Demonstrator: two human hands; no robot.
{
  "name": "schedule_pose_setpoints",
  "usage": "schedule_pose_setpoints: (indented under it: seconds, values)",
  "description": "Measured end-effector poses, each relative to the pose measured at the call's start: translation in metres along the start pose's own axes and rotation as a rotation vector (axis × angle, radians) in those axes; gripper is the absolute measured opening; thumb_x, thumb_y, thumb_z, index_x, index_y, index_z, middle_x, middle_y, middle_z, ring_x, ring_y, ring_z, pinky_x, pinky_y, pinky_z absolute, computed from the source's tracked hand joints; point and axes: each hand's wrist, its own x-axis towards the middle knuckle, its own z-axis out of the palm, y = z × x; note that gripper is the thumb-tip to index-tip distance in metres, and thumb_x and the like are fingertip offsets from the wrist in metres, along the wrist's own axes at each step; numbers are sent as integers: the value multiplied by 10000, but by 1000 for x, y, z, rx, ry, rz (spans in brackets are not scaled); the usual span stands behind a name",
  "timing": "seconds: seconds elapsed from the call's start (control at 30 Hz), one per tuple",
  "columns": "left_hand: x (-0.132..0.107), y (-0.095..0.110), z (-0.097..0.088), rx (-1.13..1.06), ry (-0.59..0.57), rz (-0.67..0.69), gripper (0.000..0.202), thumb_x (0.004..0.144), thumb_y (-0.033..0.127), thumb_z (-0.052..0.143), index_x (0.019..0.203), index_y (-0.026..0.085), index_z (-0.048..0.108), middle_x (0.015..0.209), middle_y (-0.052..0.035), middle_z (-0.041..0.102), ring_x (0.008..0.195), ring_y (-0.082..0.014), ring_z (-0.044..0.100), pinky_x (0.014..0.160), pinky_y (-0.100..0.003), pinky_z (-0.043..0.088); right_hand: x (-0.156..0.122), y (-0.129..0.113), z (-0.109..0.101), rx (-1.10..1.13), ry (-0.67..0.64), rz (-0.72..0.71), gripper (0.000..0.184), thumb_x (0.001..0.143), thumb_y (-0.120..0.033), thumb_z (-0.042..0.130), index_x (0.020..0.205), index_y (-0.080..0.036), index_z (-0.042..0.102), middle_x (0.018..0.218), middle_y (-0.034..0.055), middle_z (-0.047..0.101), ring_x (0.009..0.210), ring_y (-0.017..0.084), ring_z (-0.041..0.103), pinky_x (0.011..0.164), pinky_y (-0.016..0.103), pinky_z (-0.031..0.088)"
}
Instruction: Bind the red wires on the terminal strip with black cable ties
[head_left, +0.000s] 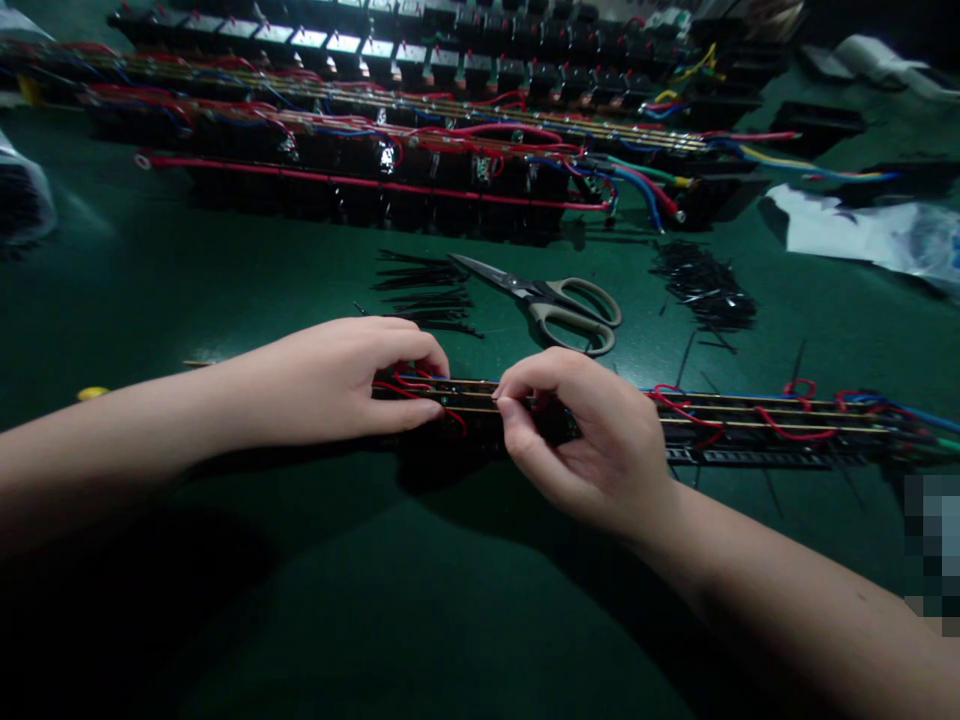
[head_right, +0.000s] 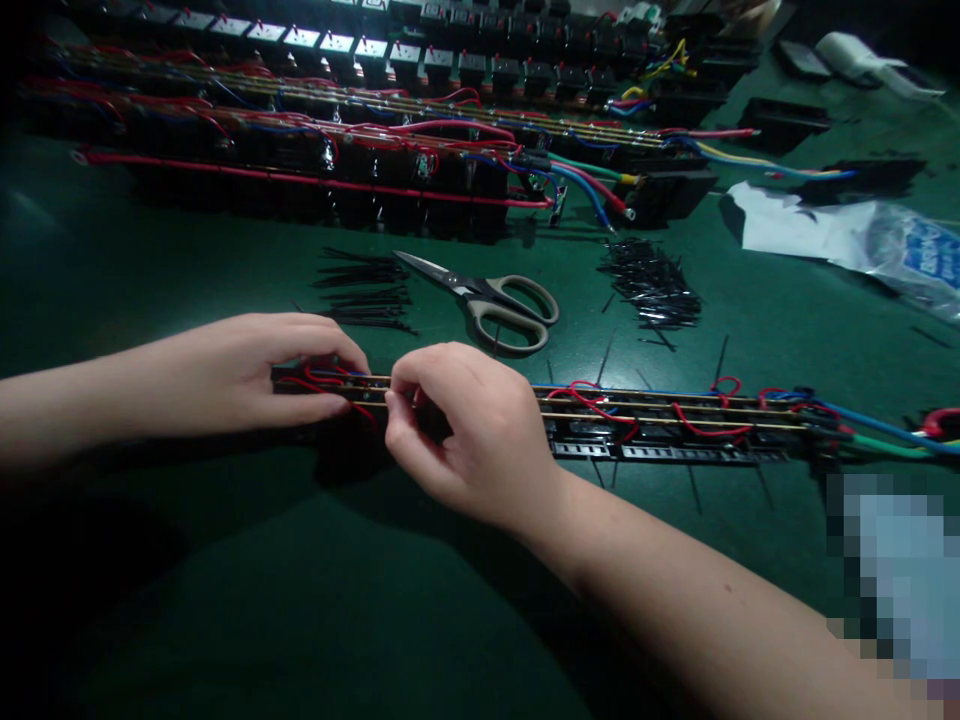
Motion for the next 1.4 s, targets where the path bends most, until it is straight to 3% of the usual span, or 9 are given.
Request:
schedule_pose_setpoints:
  seconds: [0.77, 1.4]
  values:
    - [1, -1, -1, 5, 10, 34, 409, 926, 572, 648, 1127, 258, 815, 1110, -45, 808, 997, -249, 729, 877, -359, 544, 1, 9, 8, -96, -51, -160, 116, 1049, -126, 653, 973, -207, 686, 872, 41, 800, 769, 172, 673, 736, 323, 556]
    - [0, -3, 0, 15, 30, 71, 393, 956, 575, 638, 1109, 260, 817, 1074, -39, 804, 961, -232, 724, 831, -329, 538, 2, 7, 8, -120, -67, -172, 122, 1043, -130, 654, 959, -209, 691, 868, 39, 791, 755, 177, 645, 715, 328, 533]
